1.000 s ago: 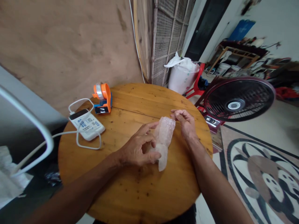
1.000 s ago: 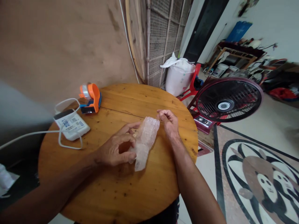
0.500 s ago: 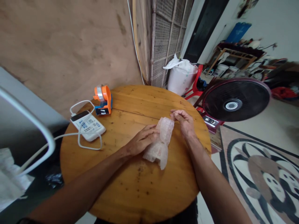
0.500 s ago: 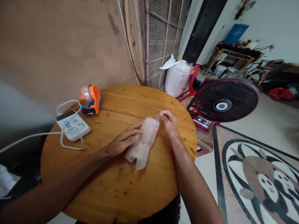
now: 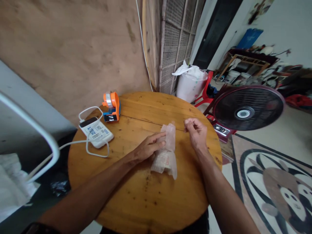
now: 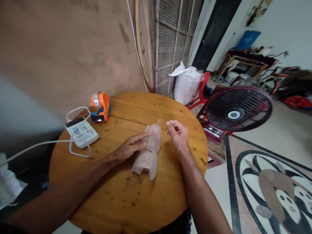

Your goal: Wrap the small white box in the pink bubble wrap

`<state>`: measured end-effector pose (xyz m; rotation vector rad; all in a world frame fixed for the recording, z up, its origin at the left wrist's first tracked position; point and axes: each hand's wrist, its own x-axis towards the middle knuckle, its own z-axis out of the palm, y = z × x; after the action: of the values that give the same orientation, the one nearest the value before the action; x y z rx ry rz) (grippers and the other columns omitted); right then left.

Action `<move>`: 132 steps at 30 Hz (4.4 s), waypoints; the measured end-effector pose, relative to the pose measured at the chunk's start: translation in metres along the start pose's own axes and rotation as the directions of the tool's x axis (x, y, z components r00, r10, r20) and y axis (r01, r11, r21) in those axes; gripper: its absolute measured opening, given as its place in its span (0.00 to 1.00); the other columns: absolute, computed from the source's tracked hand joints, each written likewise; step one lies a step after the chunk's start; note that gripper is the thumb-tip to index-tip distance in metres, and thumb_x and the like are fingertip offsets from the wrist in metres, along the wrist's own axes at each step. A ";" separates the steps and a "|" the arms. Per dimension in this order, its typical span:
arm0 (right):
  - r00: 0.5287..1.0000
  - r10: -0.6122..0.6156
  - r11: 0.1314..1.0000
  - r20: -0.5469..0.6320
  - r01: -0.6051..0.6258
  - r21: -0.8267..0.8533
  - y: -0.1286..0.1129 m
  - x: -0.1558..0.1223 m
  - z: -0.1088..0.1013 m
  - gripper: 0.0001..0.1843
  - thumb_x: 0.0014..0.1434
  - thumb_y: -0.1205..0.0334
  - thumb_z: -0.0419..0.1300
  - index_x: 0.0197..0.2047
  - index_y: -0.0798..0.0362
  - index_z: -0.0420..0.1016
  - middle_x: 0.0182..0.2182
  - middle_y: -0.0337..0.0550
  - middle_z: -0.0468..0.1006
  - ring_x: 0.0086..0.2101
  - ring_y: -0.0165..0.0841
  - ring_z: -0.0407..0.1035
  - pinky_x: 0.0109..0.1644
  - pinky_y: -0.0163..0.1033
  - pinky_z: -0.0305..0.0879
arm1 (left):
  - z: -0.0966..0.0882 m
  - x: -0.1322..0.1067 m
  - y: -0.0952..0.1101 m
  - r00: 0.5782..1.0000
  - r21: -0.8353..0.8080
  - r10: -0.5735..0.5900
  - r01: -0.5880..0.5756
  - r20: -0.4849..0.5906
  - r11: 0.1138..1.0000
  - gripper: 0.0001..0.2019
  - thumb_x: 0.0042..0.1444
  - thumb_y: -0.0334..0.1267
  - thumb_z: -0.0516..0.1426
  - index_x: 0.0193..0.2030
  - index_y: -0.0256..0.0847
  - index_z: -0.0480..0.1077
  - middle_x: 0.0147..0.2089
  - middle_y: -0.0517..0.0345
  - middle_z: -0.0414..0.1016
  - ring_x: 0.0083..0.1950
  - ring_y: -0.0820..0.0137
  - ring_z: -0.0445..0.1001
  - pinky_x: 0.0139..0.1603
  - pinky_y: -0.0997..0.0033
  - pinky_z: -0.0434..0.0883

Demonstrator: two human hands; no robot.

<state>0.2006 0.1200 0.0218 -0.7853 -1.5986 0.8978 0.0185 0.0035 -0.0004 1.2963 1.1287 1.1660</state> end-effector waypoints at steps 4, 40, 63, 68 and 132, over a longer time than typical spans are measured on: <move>0.941 0.087 0.996 0.326 -0.070 -0.062 -0.022 -0.014 0.004 0.21 0.60 0.47 0.57 0.23 0.53 0.67 0.17 0.34 0.63 0.20 0.26 0.58 0.25 0.34 0.54 | -0.003 0.001 0.001 0.985 0.178 0.166 -0.170 0.037 0.969 0.24 0.59 0.44 0.57 0.62 0.43 0.65 0.65 0.49 0.62 0.66 0.57 0.59 0.67 0.54 0.55; 0.710 0.498 0.620 0.498 -0.693 0.368 -0.011 -0.006 0.000 0.17 0.47 0.55 0.67 0.40 0.52 0.77 0.40 0.44 0.80 0.40 0.37 0.74 0.44 0.39 0.68 | -0.005 0.000 0.012 0.936 0.448 0.216 -0.072 -0.278 0.891 0.12 0.53 0.44 0.58 0.36 0.37 0.71 0.31 0.58 0.71 0.30 0.74 0.66 0.32 0.73 0.65; 0.860 0.487 0.827 0.153 -0.510 0.236 0.023 -0.002 0.007 0.20 0.47 0.43 0.64 0.27 0.51 0.66 0.23 0.38 0.71 0.24 0.31 0.64 0.31 0.37 0.63 | -0.029 0.013 0.008 0.882 -0.447 -0.175 -0.044 -0.437 0.894 0.11 0.41 0.41 0.60 0.25 0.38 0.62 0.24 0.63 0.67 0.24 0.75 0.66 0.25 0.76 0.62; 0.919 0.393 0.918 -0.008 -0.392 0.054 0.036 -0.002 0.004 0.22 0.50 0.42 0.60 0.23 0.51 0.60 0.18 0.31 0.60 0.20 0.26 0.52 0.24 0.33 0.51 | -0.040 0.016 0.002 0.810 -0.313 -0.179 -0.007 -0.559 0.950 0.13 0.41 0.43 0.62 0.26 0.38 0.63 0.22 0.65 0.64 0.22 0.77 0.64 0.24 0.78 0.61; 0.969 0.247 0.946 -0.028 -0.247 -0.210 0.057 0.010 -0.009 0.17 0.47 0.50 0.58 0.35 0.55 0.69 0.25 0.39 0.71 0.25 0.30 0.63 0.30 0.35 0.60 | -0.029 -0.021 0.017 0.964 0.265 -0.094 0.025 0.249 0.964 0.63 0.39 0.43 0.70 0.72 0.47 0.29 0.68 0.39 0.54 0.67 0.51 0.58 0.62 0.52 0.62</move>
<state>0.2094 0.1585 -0.0218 -1.1571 -1.6360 0.9113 -0.0126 -0.0151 0.0167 1.5541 1.1426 0.7921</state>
